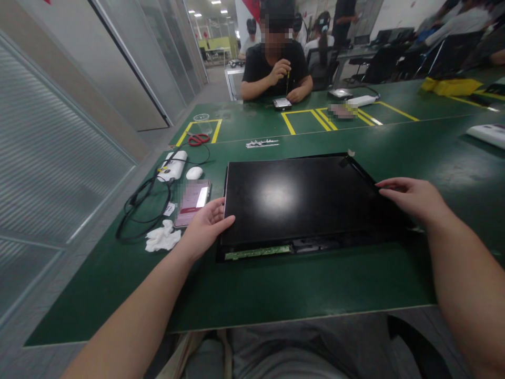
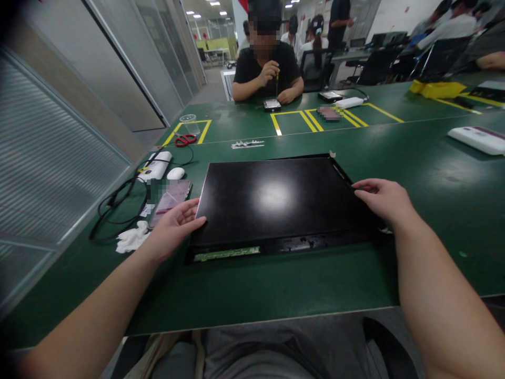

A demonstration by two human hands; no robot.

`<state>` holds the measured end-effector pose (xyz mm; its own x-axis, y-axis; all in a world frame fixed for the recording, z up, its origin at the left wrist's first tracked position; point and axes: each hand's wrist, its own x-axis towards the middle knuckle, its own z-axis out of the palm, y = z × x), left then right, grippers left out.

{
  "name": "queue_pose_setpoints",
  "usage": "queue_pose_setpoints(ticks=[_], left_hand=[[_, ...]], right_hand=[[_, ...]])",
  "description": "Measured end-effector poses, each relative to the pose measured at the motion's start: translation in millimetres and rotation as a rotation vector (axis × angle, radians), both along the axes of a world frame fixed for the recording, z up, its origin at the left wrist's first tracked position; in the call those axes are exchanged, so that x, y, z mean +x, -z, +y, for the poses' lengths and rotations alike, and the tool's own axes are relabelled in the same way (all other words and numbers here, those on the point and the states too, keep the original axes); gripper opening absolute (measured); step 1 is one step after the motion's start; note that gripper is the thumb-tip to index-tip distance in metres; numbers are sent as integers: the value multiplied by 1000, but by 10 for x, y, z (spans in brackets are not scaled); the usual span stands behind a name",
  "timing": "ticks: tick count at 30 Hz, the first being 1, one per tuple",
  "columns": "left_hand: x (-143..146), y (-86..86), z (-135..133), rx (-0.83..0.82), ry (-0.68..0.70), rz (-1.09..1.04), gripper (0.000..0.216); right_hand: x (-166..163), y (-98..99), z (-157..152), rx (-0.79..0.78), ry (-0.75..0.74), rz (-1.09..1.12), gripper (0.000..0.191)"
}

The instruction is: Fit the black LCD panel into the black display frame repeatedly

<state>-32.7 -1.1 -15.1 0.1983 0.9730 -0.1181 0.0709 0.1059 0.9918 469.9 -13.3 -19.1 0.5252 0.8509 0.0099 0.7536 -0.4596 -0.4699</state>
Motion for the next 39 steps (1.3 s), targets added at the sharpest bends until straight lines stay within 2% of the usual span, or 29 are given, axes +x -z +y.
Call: queue_pose_setpoints(ticks=[3, 8, 25, 34, 39], left_hand=[[-6, 5, 9, 5, 25, 16, 66], [-14, -4, 5, 15, 48, 37, 64], [-64, 26, 41, 56, 81, 70, 58], [3, -69, -27, -66, 63, -61, 81], [9, -61, -33, -74, 83, -89, 82]], right_hand=[[-1, -7, 22, -105, -24, -62, 35], [-60, -40, 30, -158, -30, -104, 36], [22, 31, 69, -198, -113, -115, 44], [51, 55, 72, -185, -103, -82, 42], [91, 69, 80, -203, -101, -69, 42]])
